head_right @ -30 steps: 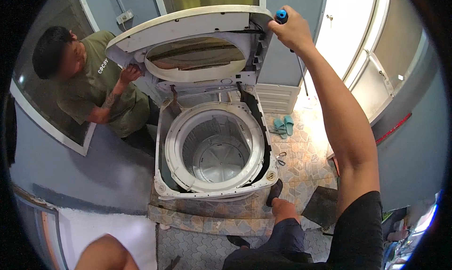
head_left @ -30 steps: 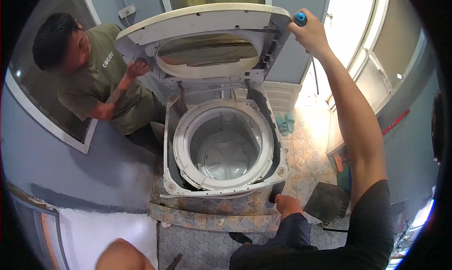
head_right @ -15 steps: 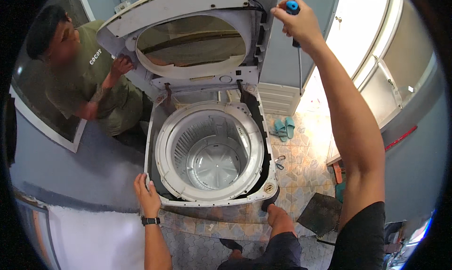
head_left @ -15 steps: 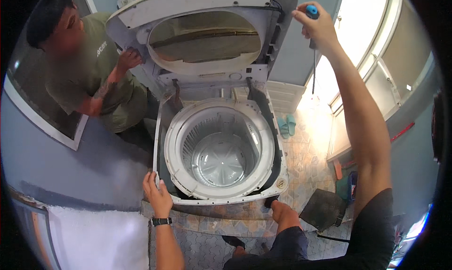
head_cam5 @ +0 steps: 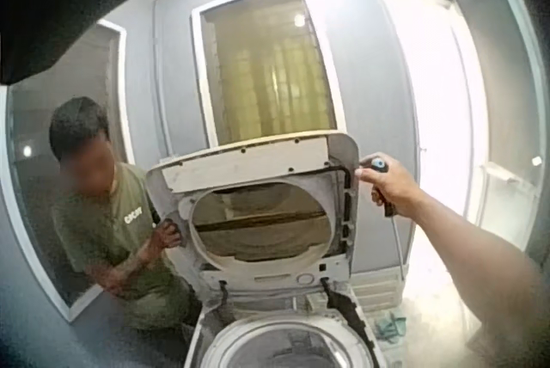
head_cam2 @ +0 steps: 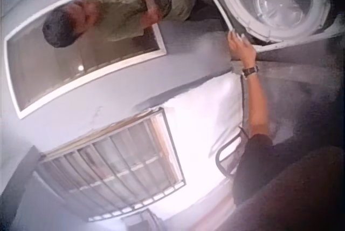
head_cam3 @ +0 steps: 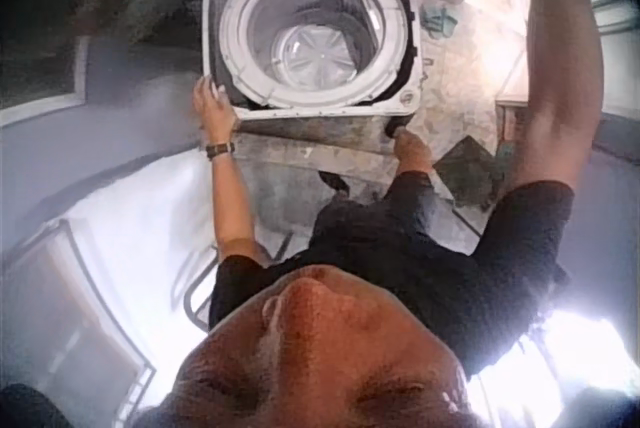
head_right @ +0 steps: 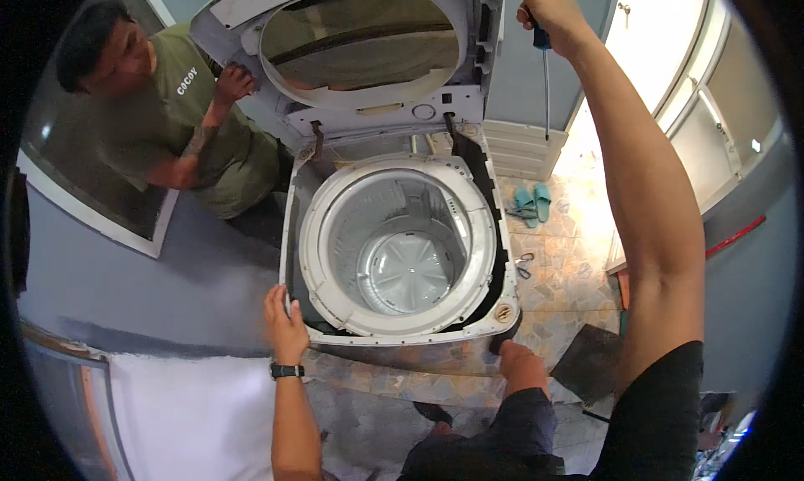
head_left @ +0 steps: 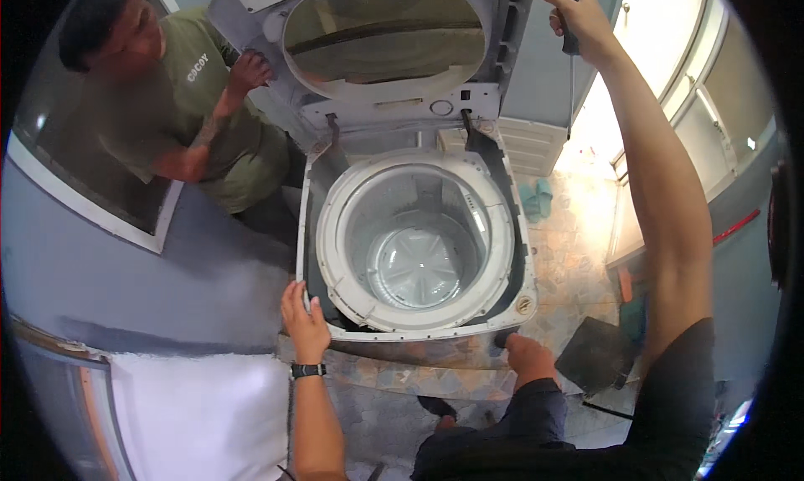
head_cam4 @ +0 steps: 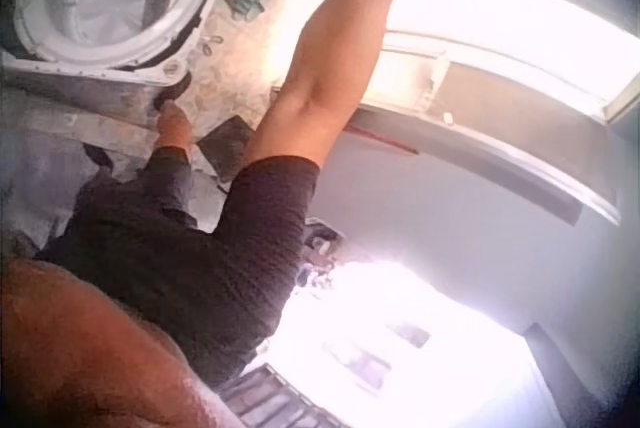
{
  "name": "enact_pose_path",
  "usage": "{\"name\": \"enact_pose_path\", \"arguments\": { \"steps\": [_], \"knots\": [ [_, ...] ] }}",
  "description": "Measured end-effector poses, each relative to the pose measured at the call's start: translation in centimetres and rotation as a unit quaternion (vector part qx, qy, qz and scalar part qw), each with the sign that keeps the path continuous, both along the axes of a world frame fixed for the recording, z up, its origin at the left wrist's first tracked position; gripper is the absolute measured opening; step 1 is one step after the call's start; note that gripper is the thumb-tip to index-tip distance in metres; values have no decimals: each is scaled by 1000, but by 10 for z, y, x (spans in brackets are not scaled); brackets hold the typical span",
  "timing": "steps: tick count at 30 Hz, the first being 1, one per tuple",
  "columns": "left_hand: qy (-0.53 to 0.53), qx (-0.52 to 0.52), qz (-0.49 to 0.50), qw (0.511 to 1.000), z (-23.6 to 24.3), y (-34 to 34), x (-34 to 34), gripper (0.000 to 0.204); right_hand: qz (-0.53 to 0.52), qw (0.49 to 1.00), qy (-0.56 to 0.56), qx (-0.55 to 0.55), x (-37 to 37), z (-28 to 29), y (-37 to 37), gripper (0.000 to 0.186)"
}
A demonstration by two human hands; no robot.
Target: The person unscrews and removes the top console of a washing machine using a screwdriver while another person assists.
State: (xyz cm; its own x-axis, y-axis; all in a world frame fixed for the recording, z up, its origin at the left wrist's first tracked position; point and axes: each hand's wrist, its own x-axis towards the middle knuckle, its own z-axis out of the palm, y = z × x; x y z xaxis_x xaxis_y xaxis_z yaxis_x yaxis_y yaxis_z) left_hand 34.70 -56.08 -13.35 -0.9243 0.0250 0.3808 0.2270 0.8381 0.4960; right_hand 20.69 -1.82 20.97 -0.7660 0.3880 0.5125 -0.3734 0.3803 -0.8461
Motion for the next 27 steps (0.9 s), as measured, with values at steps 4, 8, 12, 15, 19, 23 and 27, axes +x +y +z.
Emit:
{"name": "enact_pose_path", "arguments": {
  "steps": [4, 8, 12, 15, 19, 23, 27],
  "knots": [
    [-8, 1, -15, 1000, 1, 6, 0, 40, 14, 999, -36, -38, 4, -22, 18, 32],
    [4, -6, -26, 1000, -3, -1, 3, 40, 25, 995, -74, -66, -5, -43, 27, 37],
    [-2, -4, -33, 999, 1, 8, 3, 39, 24, 998, -46, -22, 4, -80, 46, 37],
    [2, -5, -35, 999, -5, 4, -2, 39, 24, 994, -96, -50, 27, -107, 63, 35],
    [1, -13, -18, 1000, 2, 2, -5, 39, 36, 980, -185, -61, 86, -159, 53, 36],
    [-25, -42, 1, 999, 1, 4, 3, 38, 4, 949, -308, -73, 166, -244, 29, 33],
    [-10, -145, -9, 989, 13, 15, 3, 34, -12, 891, -405, -204, 248, -301, -8, 31]
  ]
}}
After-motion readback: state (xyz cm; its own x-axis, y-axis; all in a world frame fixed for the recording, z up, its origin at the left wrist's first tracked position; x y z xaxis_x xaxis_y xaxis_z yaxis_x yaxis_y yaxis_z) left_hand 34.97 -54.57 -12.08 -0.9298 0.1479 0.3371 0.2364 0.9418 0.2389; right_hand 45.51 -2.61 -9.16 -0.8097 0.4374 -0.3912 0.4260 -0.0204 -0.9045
